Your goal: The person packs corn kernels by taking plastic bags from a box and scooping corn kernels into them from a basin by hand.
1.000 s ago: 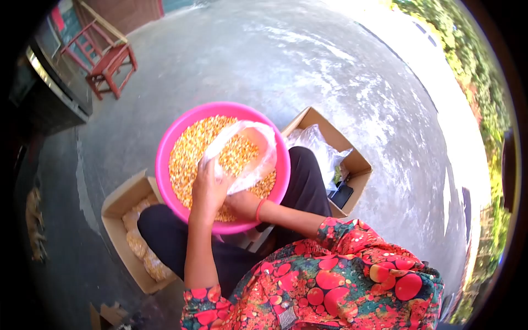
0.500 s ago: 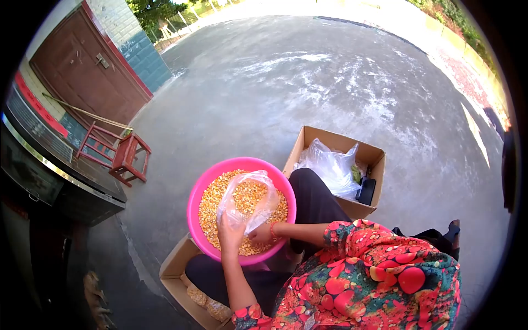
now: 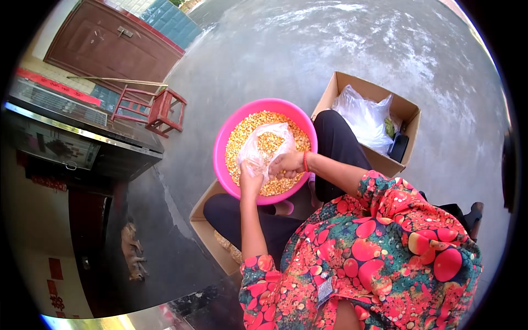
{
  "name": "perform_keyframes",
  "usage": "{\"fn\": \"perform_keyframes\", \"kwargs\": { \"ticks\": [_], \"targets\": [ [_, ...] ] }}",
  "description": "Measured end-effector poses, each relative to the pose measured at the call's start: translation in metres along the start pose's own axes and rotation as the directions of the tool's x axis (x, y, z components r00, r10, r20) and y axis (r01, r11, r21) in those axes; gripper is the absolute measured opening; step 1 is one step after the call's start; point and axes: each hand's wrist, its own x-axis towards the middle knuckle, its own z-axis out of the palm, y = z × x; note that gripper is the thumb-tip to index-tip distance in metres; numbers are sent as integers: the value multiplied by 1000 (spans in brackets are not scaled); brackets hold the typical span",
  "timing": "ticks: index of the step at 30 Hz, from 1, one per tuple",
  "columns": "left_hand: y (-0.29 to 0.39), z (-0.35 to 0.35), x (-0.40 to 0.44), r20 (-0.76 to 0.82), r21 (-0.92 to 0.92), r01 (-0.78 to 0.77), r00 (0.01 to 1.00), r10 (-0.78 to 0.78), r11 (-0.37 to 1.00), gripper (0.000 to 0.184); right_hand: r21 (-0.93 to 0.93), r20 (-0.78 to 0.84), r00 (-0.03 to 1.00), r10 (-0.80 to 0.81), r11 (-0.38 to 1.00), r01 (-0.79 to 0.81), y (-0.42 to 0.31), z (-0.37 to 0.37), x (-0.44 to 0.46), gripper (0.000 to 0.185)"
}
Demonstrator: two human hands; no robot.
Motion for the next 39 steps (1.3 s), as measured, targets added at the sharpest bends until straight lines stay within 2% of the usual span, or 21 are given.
{"fn": "perform_keyframes", "kwargs": {
  "ticks": [5, 7, 9, 10, 11, 12, 13, 15, 17, 19, 20, 21, 24, 26, 27, 29, 30, 32, 34, 37, 39],
  "targets": [
    [23, 10, -7, 38, -118, -64, 997, 68, 991, 57, 80, -342, 917, -206, 966, 247, -26, -19, 14, 14],
    [21, 11, -8, 21, -70, -95, 995, 97, 993, 57, 40, -527, 825, -203, 964, 263, -44, -14, 17, 17],
    [18, 9, -7, -25, -121, -109, 994, 106, 987, 58, -83, -536, 813, -227, 973, 217, -46, -26, 29, 22],
    [22, 7, -11, -28, -162, -82, 997, 79, 983, 56, -464, -538, 739, -405, 874, 141, -44, -31, 36, 25],
    [25, 5, -12, -26, -162, -76, 997, 73, 984, 56, -766, -463, 677, -572, 642, 19, -41, -35, 42, 27],
    [26, 4, -13, -77, -157, -136, 989, 125, 978, 51, -762, -465, 680, -567, 647, 17, -40, -33, 42, 27],
    [26, 3, -12, -127, -151, -194, 976, 176, 969, 47, -677, -420, 769, -481, 730, 87, -43, -29, 35, 26],
    [27, 4, -9, -202, -132, -192, 966, 164, 972, 42, -364, -286, 931, -228, 924, 115, -46, -12, 13, 24],
    [27, 4, -6, -278, -116, -195, 948, 156, 974, 37, -375, 1, 999, -42, 926, 39, -29, -3, 6, 22],
    [27, 5, -4, -422, 0, -202, 888, 183, 979, 23, -544, 101, 974, 204, 831, -118, -9, 2, 13, 22],
    [29, 6, -6, -455, -5, -239, 865, 211, 971, 18, -682, -6, 988, 153, 722, -116, 3, 11, 12, 22],
    [30, 6, -8, -451, -11, -237, 868, 207, 971, 18, -912, 92, 994, -51, 398, 105, 21, 8, 22, 24],
    [30, 5, -7, -450, -35, -250, 868, 208, 968, 17, -952, 16, 988, -154, 300, 62, 35, 18, 30, 27],
    [27, 6, -4, -438, 34, -229, 871, 221, 973, 19, -990, -99, 920, -379, 131, -53, 54, 11, 52, 28],
    [24, 8, -3, -423, 106, -216, 873, 241, 971, 22, -990, -99, 926, -363, 129, -56, 69, 2, 66, 28],
    [16, 10, 2, -422, 130, -128, 890, 172, 983, 24, -999, -35, 844, -535, 29, -23, 95, -11, 90, 31],
    [9, 9, 6, -419, 166, -55, 900, 121, 985, 26, -1000, -26, 851, -525, 21, -18, 86, -5, 85, 31],
    [-4, 12, 12, -456, 54, -56, 887, 74, 997, 26, -994, -105, 977, -186, 38, -100, 51, 19, 55, 30],
    [5, 10, 12, -443, -213, -68, 896, -34, 975, 23, -993, -102, 984, -148, 67, -93, 48, 19, 51, 28],
    [18, 7, 15, -426, -325, -85, 903, -66, 942, 19, -985, -122, 988, -91, 134, -109, 44, 20, 53, 26],
    [28, 9, 15, -485, -191, -123, 874, 15, 974, 17, -977, -145, 987, -64, 168, -133, 43, 16, 52, 26]
  ]
}}
